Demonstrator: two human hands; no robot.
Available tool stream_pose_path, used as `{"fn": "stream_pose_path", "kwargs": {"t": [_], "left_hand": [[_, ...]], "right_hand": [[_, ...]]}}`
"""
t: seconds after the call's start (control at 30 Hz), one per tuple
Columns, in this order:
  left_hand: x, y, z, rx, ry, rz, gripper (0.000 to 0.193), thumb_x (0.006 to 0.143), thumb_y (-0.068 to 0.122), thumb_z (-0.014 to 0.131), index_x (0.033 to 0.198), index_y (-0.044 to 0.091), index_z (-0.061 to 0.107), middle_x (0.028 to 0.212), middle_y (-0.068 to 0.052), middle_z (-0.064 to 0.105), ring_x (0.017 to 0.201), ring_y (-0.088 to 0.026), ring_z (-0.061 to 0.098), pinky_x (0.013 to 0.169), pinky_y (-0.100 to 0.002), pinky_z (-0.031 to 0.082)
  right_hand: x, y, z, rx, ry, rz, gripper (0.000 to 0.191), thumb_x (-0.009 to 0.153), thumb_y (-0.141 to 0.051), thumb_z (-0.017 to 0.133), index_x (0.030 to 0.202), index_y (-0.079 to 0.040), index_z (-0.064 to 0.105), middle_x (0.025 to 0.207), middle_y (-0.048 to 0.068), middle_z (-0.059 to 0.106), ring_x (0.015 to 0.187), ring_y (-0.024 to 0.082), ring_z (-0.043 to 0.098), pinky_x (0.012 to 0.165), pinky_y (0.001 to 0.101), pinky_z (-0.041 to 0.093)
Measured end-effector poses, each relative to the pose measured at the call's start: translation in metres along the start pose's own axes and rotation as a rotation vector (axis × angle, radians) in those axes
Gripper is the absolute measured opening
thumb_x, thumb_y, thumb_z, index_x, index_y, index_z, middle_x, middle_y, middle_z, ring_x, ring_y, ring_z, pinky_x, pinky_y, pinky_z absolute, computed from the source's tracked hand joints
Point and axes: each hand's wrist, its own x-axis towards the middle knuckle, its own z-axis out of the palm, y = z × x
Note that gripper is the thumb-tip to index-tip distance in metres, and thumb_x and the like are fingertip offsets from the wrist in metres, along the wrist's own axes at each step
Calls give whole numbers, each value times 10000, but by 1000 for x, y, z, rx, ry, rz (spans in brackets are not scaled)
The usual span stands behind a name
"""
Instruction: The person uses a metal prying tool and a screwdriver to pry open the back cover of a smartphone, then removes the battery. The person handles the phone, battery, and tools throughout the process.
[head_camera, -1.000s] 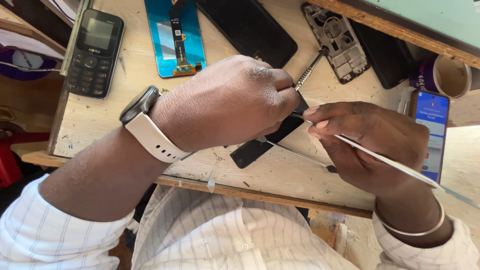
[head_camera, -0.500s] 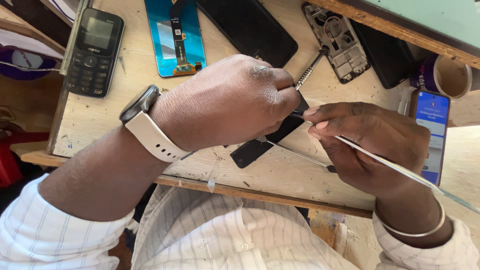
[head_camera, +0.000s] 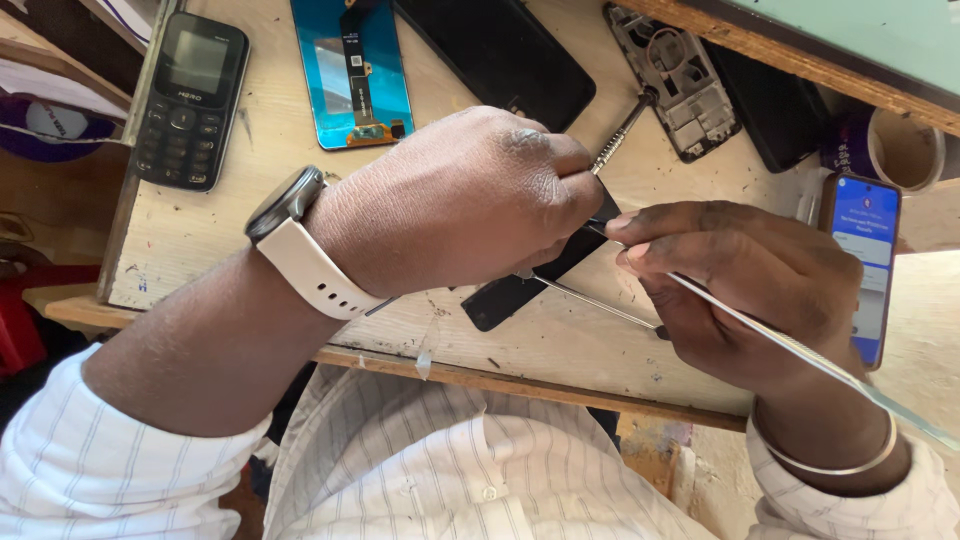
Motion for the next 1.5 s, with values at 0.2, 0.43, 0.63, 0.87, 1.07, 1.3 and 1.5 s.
{"fn": "stream_pose_path", "kwargs": {"t": [0.2, 0.43, 0.63, 0.87, 1.07, 1.3, 1.5], "left_hand": [[0, 1, -2, -9, -41, -26, 210, 796, 147, 795, 854, 9, 648, 827, -107, 641, 810, -325, 685, 658, -436, 561], [0, 0, -2, 3, -20, 3, 211, 803, 154, 791, 855, 11, 645, 824, -101, 635, 810, -320, 686, 693, -437, 569], [-1, 1, -3, 0, -20, -8, 182, 795, 125, 782, 860, 15, 653, 824, -99, 639, 815, -314, 690, 690, -430, 569], [0, 0, -3, 16, -32, -10, 186, 793, 138, 785, 865, 15, 665, 824, -100, 645, 816, -317, 692, 687, -429, 572], [-1, 2, -2, 28, -29, -17, 177, 810, 137, 777, 888, 18, 672, 845, -99, 654, 842, -312, 700, 703, -426, 579], [-1, 2, -1, 46, -40, -21, 183, 803, 150, 773, 903, 24, 684, 851, -97, 659, 852, -311, 702, 714, -425, 582], [-2, 2, -1, 44, -47, -22, 168, 827, 140, 762, 915, 22, 683, 855, -97, 658, 865, -307, 700, 747, -421, 577]], "right_hand": [[0, 0, 1, 4, 9, -10, 143, 844, 97, 763, 884, 19, 651, 941, 187, 737, 845, 239, 765, 686, 292, 621], [-1, 2, 1, 0, 15, -16, 151, 841, 79, 774, 881, 16, 644, 932, 188, 733, 852, 250, 762, 690, 297, 625], [0, 0, 1, -18, 15, -16, 143, 849, 72, 769, 885, 7, 647, 936, 180, 739, 861, 247, 765, 699, 297, 626], [1, -2, 2, -7, 17, -15, 132, 847, 68, 764, 877, 10, 649, 924, 181, 734, 859, 254, 763, 695, 301, 625], [0, -1, 3, -8, 25, -1, 125, 862, 69, 762, 875, 5, 655, 934, 180, 737, 869, 245, 765, 704, 296, 629], [-1, -1, 3, -18, 23, -2, 127, 866, 56, 767, 879, -1, 654, 941, 176, 738, 870, 242, 764, 708, 298, 626], [-2, 0, 4, -31, 23, -10, 131, 871, 51, 769, 879, -1, 648, 935, 176, 739, 856, 238, 762, 695, 296, 623]]}}
